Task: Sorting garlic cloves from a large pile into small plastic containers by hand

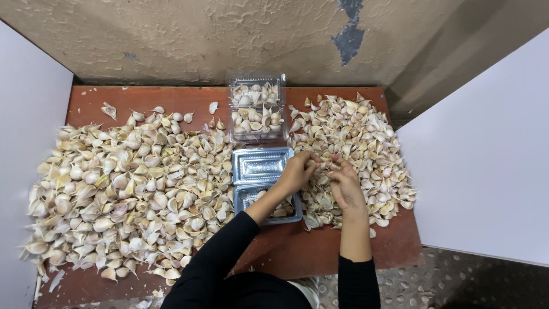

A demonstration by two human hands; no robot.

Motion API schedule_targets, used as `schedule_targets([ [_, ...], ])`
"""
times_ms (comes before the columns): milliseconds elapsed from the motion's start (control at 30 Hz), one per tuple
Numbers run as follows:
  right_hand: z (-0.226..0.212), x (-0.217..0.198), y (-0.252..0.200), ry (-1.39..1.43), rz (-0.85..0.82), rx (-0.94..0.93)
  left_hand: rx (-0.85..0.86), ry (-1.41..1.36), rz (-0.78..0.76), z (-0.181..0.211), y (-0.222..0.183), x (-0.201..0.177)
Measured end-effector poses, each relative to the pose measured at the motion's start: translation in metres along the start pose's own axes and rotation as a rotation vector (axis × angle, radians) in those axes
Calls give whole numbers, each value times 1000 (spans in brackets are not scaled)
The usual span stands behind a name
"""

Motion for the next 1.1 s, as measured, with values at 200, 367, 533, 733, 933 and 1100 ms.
schedule_targets([
  [200, 2, 15, 7, 150, -14, 67, -65, -158, -89, 4, -16, -15],
  [367, -1, 44, -7, 5, -85, 162, -69, 12, -78, 20, -48, -54],
  [533, 24, 66, 10, -174, -136, 144, -100, 50, -45, 24, -90, -94],
  [733, 41, 85, 18, -197, -161, 143, -140, 81, -3, 8, -136, -114],
  [933, 62, 129, 14, 123, -319, 324, -151, 167, 38, -4, -167, -112],
  [1100, 60, 168, 12, 190, -392, 373, -53, 668, 120, -8, -185, -92],
])
Point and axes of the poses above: each hand's wrist, its own y-axis towards the middle knuckle, its own x-axis out of the palm, z = x × y, the point moved 6 cm from there along y, towards the middle knuckle, and after that the axes turned 13 degrees about -z, right-handed, at the moved point
